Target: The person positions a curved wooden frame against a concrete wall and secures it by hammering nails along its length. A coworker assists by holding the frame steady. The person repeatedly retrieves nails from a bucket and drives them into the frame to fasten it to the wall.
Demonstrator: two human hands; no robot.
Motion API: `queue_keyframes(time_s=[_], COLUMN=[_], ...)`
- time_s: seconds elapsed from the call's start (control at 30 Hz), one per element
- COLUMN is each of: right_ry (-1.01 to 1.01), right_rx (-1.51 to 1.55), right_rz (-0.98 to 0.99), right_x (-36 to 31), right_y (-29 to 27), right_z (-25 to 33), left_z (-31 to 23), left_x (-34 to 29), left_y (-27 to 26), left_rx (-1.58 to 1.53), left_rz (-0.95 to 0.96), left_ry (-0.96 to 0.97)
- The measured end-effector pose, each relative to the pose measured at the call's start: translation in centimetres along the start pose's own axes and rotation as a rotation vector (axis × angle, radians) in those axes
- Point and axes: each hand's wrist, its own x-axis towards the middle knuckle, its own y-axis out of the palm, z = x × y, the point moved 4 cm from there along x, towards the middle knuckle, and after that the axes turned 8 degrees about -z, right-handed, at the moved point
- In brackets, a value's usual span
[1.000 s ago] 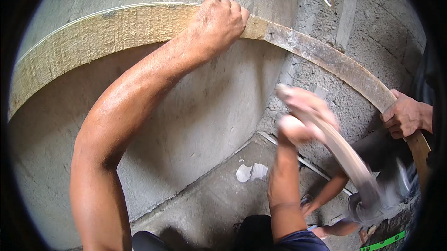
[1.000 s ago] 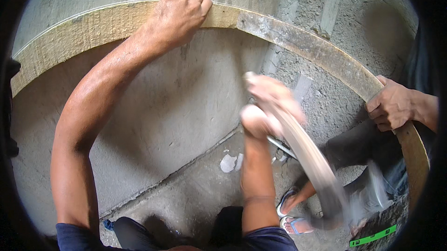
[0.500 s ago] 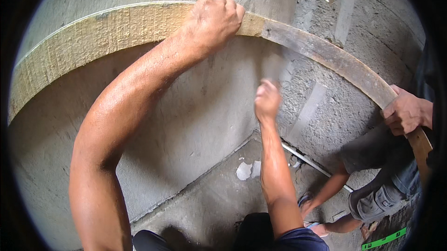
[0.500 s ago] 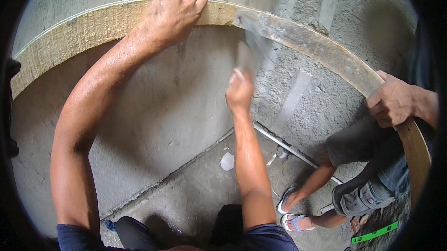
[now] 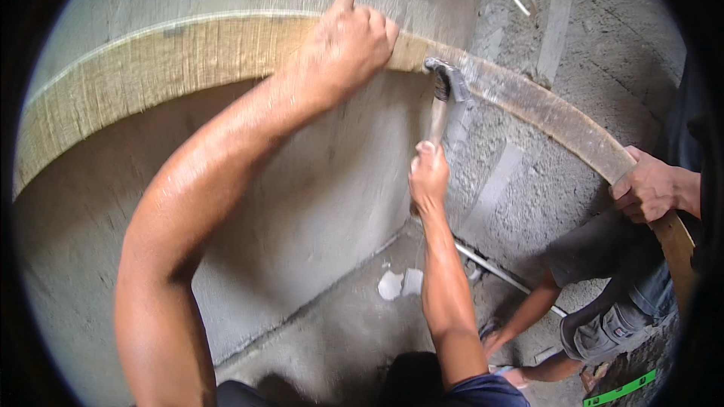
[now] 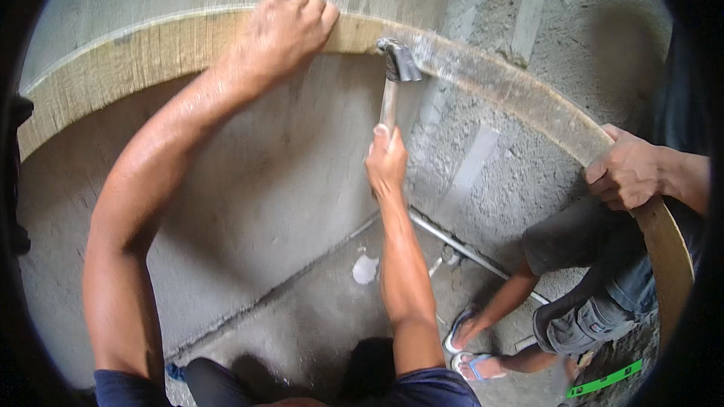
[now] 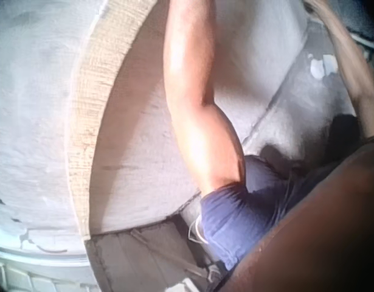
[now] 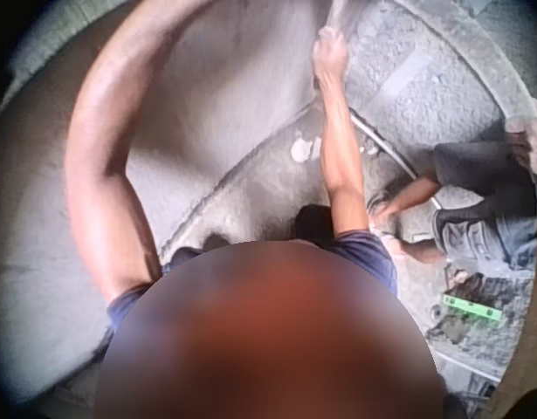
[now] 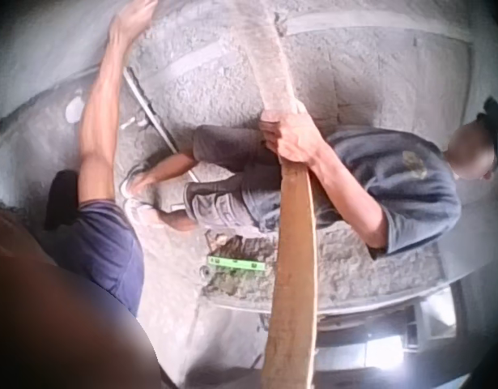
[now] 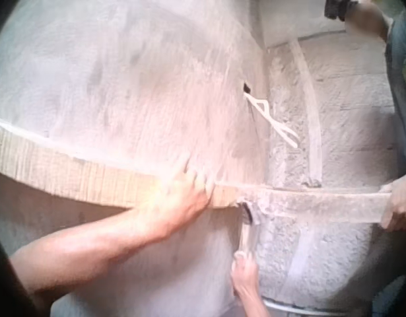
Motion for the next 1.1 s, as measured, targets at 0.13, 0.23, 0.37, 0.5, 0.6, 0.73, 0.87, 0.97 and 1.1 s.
queue_keyframes(time_s=[0.13, 0.23, 0.37, 0.5, 0.6, 0.73, 0.87, 0.97, 1.1], right_ry=[-0.212, -0.580, -0.262, -0.050, -0.359, -0.313, -0.103, -0.229, -0.215], right_rx=[0.348, 0.728, -0.293, -0.071, 0.398, 0.388, -0.086, -0.157, -0.097], right_rz=[-0.064, -0.178, -0.065, -0.061, -0.089, 0.016, -0.056, -0.031, 0.130], right_x=[-0.1, 0.1, 1.1, -0.7, -1.2, 0.3, 0.4, -2.5, -8.6], right_y=[-4.0, -5.8, 0.1, -0.5, -1.8, 0.1, 0.5, -2.0, -4.3], right_z=[1.9, 3.9, 1.1, -0.8, 1.4, 0.9, -3.9, -5.3, -5.1], left_z=[0.0, 0.1, 0.3, 0.1, 0.2, 0.2, 0.2, 0.3, 0.5], left_x=[-0.1, -0.2, -0.1, 0.0, -0.1, -0.1, 0.1, 0.0, 0.0], left_y=[0.1, 0.1, 0.0, 0.0, 0.0, 0.3, 0.0, -0.1, 0.0], left_rx=[-0.031, -0.009, -0.028, -0.022, -0.019, -0.049, 0.030, 0.001, -0.013], left_rz=[0.010, -0.030, 0.019, 0.049, 0.011, 0.049, 0.006, -0.006, -0.019], left_ry=[-0.014, -0.015, -0.022, -0.023, -0.033, -0.046, -0.045, -0.052, -0.085])
